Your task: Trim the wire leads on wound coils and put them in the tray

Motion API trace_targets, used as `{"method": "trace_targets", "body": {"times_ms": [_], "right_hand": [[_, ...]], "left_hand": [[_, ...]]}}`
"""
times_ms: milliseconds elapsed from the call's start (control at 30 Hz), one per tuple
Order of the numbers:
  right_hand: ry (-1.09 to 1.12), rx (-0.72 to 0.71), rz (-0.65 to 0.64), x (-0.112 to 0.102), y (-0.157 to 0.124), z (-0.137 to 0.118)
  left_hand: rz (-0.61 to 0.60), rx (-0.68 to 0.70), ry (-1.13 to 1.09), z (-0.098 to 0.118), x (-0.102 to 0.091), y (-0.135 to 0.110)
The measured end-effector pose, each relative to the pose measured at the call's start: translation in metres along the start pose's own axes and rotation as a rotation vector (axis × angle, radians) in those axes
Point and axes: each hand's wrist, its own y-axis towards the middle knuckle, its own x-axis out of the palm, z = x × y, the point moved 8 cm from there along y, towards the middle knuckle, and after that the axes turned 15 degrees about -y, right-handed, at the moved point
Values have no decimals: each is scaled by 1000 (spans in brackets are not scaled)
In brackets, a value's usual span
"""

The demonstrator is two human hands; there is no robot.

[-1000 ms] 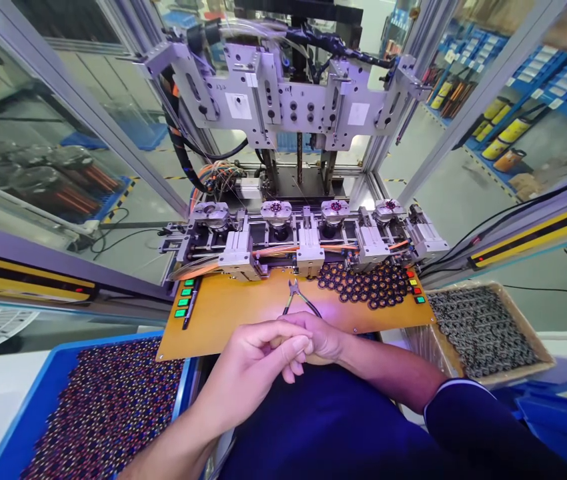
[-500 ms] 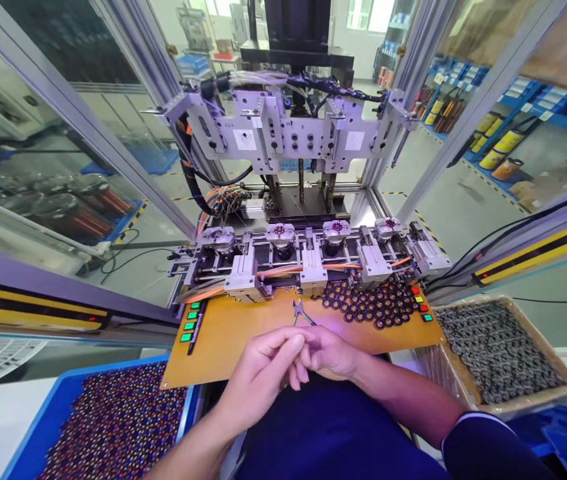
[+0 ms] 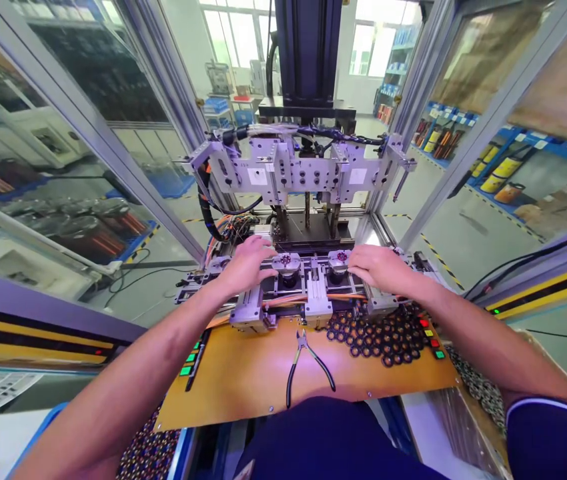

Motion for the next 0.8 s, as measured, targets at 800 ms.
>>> {"method": "trace_targets", "body": {"times_ms": [800], "right_hand": [[-57,75,-329,68,35,47]], "left_hand": [[-405,5,-6,-32,58,29]]}}
